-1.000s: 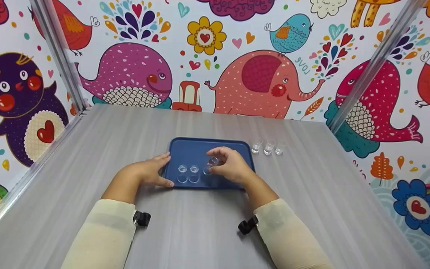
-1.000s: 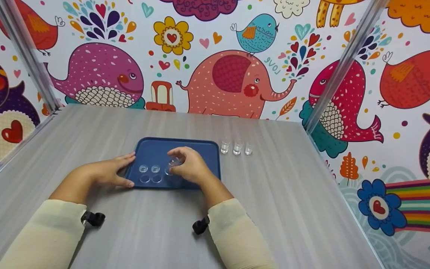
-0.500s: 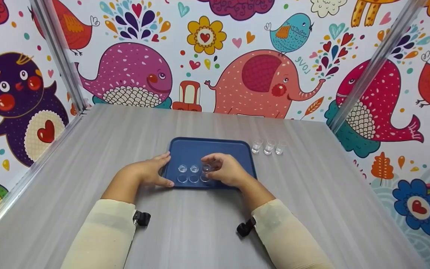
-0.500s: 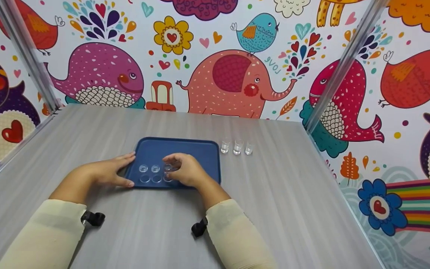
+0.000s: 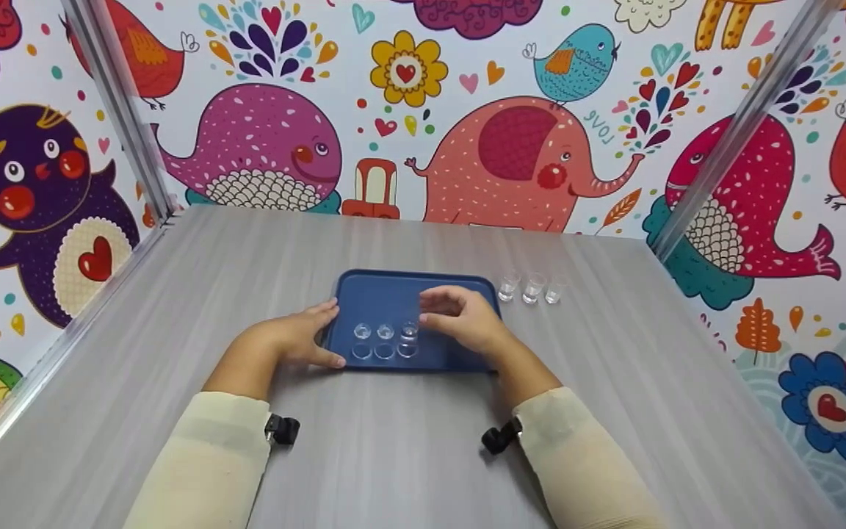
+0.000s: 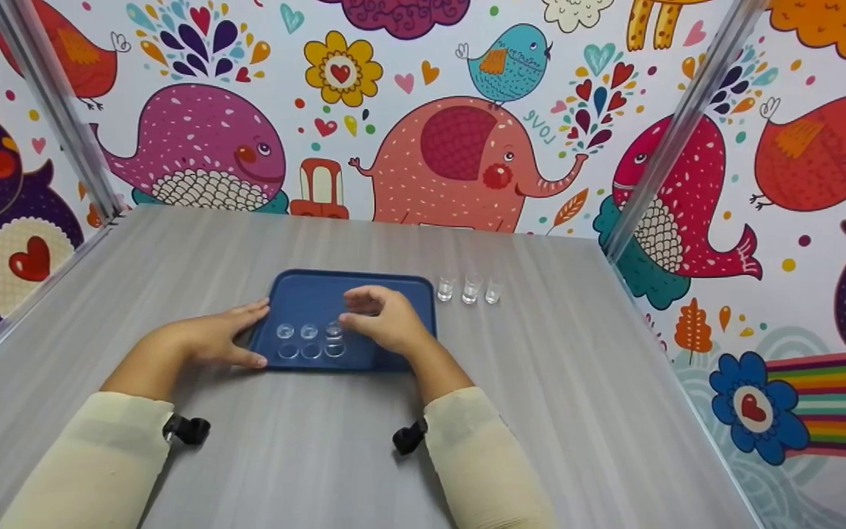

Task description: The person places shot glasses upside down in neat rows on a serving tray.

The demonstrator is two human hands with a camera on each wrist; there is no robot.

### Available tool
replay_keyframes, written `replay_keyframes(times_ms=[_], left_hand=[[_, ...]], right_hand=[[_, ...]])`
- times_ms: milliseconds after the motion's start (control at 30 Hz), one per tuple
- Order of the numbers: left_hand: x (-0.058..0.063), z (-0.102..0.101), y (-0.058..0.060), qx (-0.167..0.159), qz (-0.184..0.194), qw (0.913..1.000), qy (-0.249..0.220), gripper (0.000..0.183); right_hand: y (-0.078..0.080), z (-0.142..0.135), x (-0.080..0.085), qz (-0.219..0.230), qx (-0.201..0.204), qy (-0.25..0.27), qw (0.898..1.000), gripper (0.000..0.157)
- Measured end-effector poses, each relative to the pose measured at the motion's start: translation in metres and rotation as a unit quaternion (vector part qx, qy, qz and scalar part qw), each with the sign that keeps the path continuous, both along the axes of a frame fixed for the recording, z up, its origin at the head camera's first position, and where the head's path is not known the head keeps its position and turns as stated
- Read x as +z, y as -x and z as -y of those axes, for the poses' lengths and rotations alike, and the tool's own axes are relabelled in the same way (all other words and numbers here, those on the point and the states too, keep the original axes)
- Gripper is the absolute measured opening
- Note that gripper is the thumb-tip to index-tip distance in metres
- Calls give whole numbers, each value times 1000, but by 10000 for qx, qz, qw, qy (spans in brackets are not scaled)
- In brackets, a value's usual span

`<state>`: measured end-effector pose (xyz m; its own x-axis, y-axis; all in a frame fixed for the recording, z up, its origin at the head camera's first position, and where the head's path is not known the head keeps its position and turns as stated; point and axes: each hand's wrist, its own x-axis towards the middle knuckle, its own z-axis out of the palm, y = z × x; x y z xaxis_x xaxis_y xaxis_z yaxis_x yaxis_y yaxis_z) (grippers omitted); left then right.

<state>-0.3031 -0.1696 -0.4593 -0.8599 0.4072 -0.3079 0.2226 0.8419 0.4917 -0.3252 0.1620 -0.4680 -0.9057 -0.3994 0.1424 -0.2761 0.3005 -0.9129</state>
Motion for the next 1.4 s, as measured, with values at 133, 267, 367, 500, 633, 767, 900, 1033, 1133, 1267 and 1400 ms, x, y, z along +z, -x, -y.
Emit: replay_keyframes(times_ms=[133, 267, 367, 500, 633, 767, 900, 1033, 1133, 1267, 1400], left_hand=[[0, -2, -1, -21, -23, 10000, -3, 112], [0, -3, -1, 42, 13, 10000, 4, 112], [1, -2, -1, 46, 27, 10000, -18, 113], [1, -2, -1, 44, 40, 10000, -42, 112], [1, -2, -1, 75, 54, 10000, -15, 112], [0, -3, 0, 42, 49, 10000, -28, 112], [0, -3, 0, 0, 4, 10000, -23, 112], [2, -2, -1, -7, -13, 10000, 18, 112], [2, -2, -2, 12, 0, 10000, 49, 112], [1, -1, -2, 42, 30, 10000, 29, 111], [1, 0, -1, 52, 31, 10000, 10, 111]], right_hand=[[6, -14, 2, -99, -326, 140, 9993, 43], [9, -26, 2, -70, -528, 148, 9985, 44], [11, -34, 4, -5, -654, 138, 9978, 46], [15, -48, 7, 31, -910, 89, 9958, 49], [23, -71, 9, 99, -1329, 150, 9910, 49], [32, -98, 11, 108, -1797, 415, 9828, 48], [38, -122, 12, -28, -2312, 641, 9708, 50], [41, -142, 12, -78, -2921, 662, 9541, 54], [42, -154, 10, 49, -3305, 742, 9409, 58], [43, -161, 9, 212, -3678, 983, 9245, 59], [43, -164, 11, 497, -3937, 1079, 9115, 58]])
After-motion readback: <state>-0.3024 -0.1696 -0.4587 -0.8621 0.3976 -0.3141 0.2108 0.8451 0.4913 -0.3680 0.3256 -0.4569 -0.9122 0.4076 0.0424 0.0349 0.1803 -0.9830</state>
